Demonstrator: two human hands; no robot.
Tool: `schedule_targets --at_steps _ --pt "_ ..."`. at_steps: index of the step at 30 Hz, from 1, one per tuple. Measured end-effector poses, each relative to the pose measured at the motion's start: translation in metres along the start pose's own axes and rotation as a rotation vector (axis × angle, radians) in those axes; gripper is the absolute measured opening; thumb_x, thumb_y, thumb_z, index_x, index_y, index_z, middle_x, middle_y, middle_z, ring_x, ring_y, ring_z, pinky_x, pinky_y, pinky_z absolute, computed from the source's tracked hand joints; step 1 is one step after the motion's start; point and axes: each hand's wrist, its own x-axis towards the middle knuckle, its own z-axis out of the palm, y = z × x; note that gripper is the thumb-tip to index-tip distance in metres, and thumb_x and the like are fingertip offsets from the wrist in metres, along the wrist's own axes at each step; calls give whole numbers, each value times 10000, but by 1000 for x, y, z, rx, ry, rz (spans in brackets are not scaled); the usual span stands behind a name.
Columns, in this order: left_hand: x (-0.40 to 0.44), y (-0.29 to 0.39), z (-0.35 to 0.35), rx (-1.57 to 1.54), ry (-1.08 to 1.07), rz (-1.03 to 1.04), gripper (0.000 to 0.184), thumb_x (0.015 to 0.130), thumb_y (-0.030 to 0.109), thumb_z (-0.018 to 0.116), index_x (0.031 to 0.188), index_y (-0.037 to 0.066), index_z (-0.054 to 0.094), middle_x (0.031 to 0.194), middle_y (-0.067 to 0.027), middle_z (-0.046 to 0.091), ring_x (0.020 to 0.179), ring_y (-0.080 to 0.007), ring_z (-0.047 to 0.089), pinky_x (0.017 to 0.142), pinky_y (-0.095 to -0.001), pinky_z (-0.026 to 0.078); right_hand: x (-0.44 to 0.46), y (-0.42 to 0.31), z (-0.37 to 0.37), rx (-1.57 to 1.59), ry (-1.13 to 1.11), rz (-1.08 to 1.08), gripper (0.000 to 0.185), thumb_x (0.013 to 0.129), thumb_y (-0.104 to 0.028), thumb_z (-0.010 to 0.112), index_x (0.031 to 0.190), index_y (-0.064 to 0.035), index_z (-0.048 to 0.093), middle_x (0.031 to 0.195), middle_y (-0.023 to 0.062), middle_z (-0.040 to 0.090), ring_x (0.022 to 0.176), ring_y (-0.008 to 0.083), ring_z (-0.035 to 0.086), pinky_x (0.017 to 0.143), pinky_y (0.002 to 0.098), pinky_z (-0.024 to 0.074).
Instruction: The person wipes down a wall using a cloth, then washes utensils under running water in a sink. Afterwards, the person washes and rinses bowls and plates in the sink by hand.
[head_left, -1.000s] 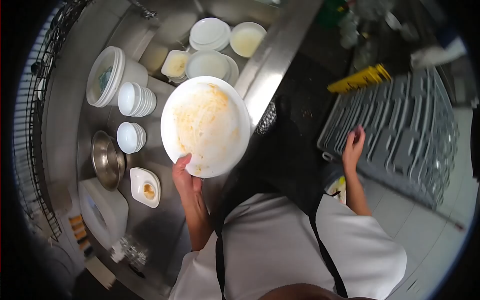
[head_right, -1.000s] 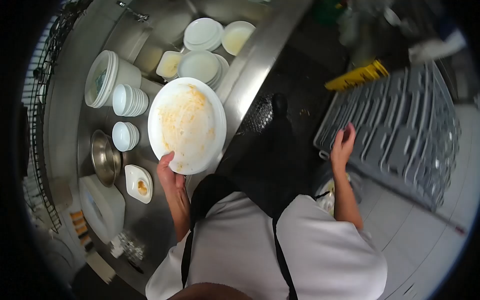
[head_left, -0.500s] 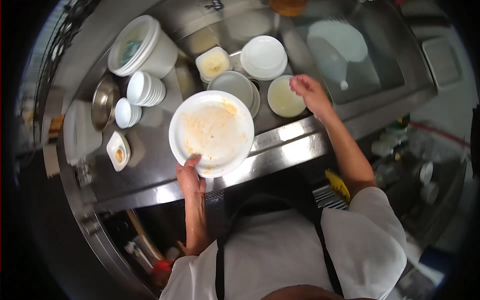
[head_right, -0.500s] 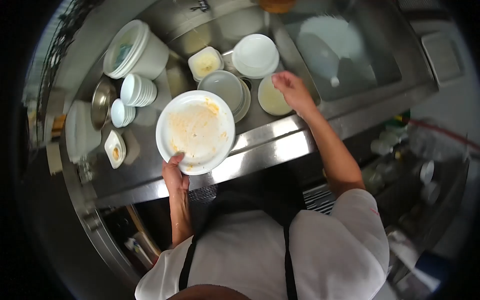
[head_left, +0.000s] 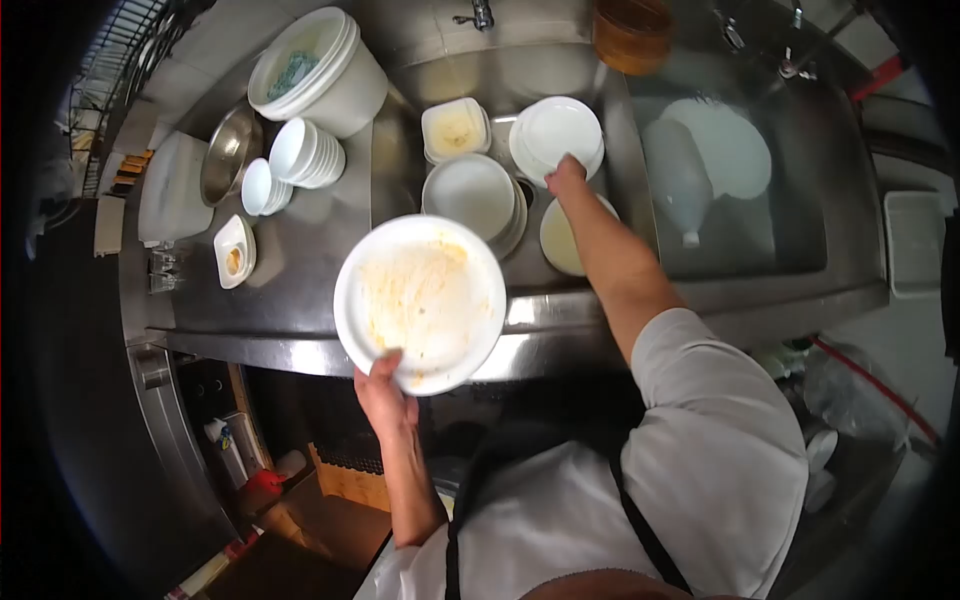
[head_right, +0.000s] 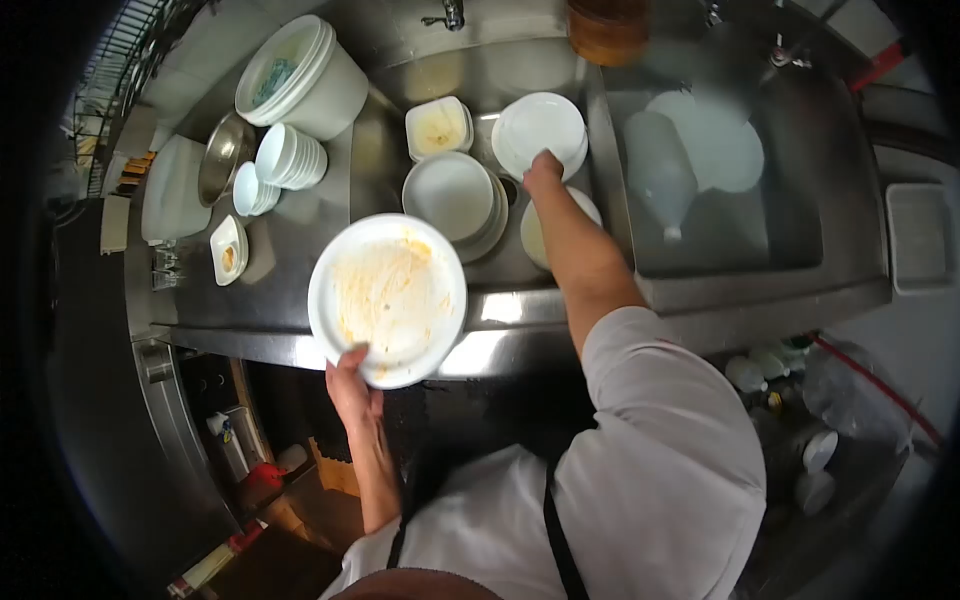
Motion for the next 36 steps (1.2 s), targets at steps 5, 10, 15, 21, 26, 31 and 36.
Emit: schedule_targets --at_steps 5,10,15,21,26,31,36 --pt "3 -16 44 42 123 41 544 708 -44 558 1243 -83 470 1143 -197 595 1014 -291 620 915 -379 505 49 1 10 33 199 1 524 913 -377 602 1334 -101 457 1370 93 490 1191 343 516 961 522 437" --pt "23 -43 95 103 173 59 482 732 -60 558 1208 -61 489 1080 -157 610 958 -241 615 883 -332 485 42 -19 11 149 128 -15 530 896 -328 646 1319 -70 458 1321 129 505 1143 345 544 875 512 520" --pt "79 -72 132 149 24 58 482 734 -77 558 1212 -54 507 1074 -136 622 963 -220 610 852 -299 470 28 -42 16 104 10 -57 408 938 -249 590 1298 -109 458 1227 125 543 1046 318 588 849 468 558" --pt "140 -118 213 406 -73 111 513 722 1 607 1222 -69 513 1125 -203 628 1002 -282 623 895 -352 465 -39 -67 20 288 -269 138 307 973 -196 527 1241 -52 492 1211 137 565 1043 306 609 867 439 555" --pt "219 -200 273 627 73 31 586 709 51 620 1267 -68 483 1200 -259 588 1122 -348 579 938 -391 462 -87 -87 4 151 -349 120 347 965 -178 543 1276 -52 456 1207 132 575 1053 275 615 842 437 561" --pt "234 -250 307 68 29 -221 590 766 64 641 1318 -19 449 1216 -189 584 1115 -315 578 925 -374 483 -109 -88 -22 93 -378 113 327 957 -197 570 1234 -43 490 1161 122 601 1039 263 617 859 411 541" --pt "195 -246 333 -338 -324 -359 561 872 238 645 1349 33 434 1269 -143 554 1156 -279 549 931 -398 493 -133 -94 -35 32 -397 61 394 941 -183 596 1286 -47 465 1214 118 582 1081 289 602 894 473 522"
